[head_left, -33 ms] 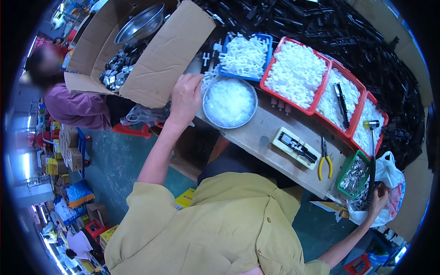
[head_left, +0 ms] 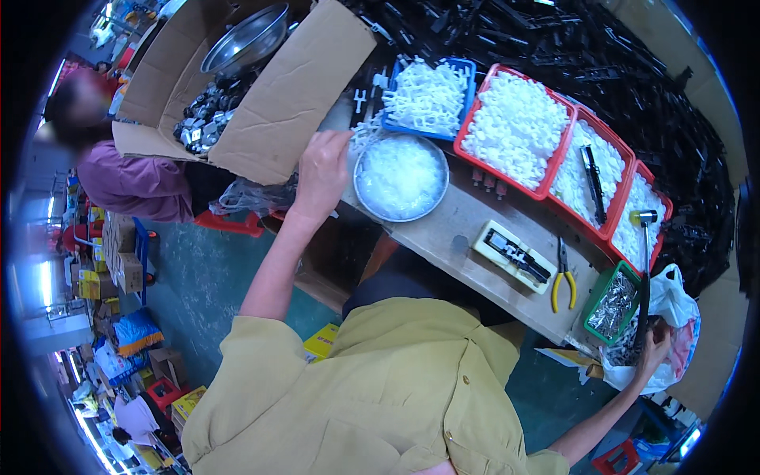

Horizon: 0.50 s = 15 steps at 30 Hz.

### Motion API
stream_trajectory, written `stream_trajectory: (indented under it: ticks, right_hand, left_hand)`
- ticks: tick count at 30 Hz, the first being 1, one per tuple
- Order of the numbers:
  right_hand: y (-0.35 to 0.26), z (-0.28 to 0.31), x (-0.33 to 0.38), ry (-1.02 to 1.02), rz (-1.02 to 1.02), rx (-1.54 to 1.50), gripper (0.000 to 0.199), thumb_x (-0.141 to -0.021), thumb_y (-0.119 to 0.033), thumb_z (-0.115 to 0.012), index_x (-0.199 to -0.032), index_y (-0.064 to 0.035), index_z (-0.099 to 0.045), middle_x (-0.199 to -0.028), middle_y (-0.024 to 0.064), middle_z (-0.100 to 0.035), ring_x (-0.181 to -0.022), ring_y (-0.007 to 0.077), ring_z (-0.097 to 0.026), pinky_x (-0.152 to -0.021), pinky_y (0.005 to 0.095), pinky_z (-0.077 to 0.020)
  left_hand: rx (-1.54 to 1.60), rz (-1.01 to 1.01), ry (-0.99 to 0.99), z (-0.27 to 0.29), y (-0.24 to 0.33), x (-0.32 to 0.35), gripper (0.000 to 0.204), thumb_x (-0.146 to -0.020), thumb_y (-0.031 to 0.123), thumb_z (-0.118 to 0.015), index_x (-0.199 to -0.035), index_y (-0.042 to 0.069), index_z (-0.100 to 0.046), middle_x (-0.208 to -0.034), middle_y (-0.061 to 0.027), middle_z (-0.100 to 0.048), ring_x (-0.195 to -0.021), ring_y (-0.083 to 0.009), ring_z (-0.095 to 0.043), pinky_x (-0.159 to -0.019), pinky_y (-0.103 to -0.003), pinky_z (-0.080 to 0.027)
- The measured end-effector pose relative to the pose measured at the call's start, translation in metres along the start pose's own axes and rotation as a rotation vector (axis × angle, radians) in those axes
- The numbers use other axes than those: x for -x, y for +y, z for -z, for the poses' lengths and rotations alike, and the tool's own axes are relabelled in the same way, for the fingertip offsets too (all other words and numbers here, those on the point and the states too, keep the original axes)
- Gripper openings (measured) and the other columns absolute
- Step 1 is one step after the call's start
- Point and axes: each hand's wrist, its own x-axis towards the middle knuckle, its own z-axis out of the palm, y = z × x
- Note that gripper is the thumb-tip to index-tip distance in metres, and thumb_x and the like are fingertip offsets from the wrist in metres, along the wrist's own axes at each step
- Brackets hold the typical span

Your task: The person assembles small lock mechanisms at a workbench. They place a black lock body into a wooden jig, insert a white plastic component and a metal pin, then use a hammer to tap the pin into place. The person repeats this process for multiple units, retrieving parts from nearby trays and placing finished assemblies on the table.

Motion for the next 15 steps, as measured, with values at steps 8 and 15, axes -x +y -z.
stream_trajectory:
  ticks: [8, 15]
  right_hand:
    - [-0.004, 0.011, -0.003, -0.07, 0.031, -0.007, 0.038, -0.09, -0.003, -0.066, -0.127, 0.0038, -0.058, -0.106, 0.0049, -0.064, -0.087, 0.011, -0.057, -0.079, 0.0253, -0.047]
    - [0.002, 0.004, 0.01, -0.038, 0.048, -0.064, 0.026, -0.091, -0.004, -0.066, -0.115, 0.0023, -0.06, -0.09, 0.0001, -0.058, -0.075, 0.007, -0.049, -0.067, 0.0233, -0.0418]
  left_hand:
    - [0.075, 0.098, -0.014, -0.02, -0.032, 0.012, 0.034, -0.085, 0.003, -0.067, -0.118, -0.004, -0.064, -0.117, -0.0225, -0.064, -0.106, -0.0397, -0.063, -0.092, -0.042, -0.05]
    - [0.211, 0.218, -0.122, -0.03, -0.051, -0.004, 0.05, -0.082, 0.013, -0.076, -0.128, -0.001, -0.062, -0.12, -0.0184, -0.065, -0.105, -0.0269, -0.064, -0.092, -0.036, -0.05]
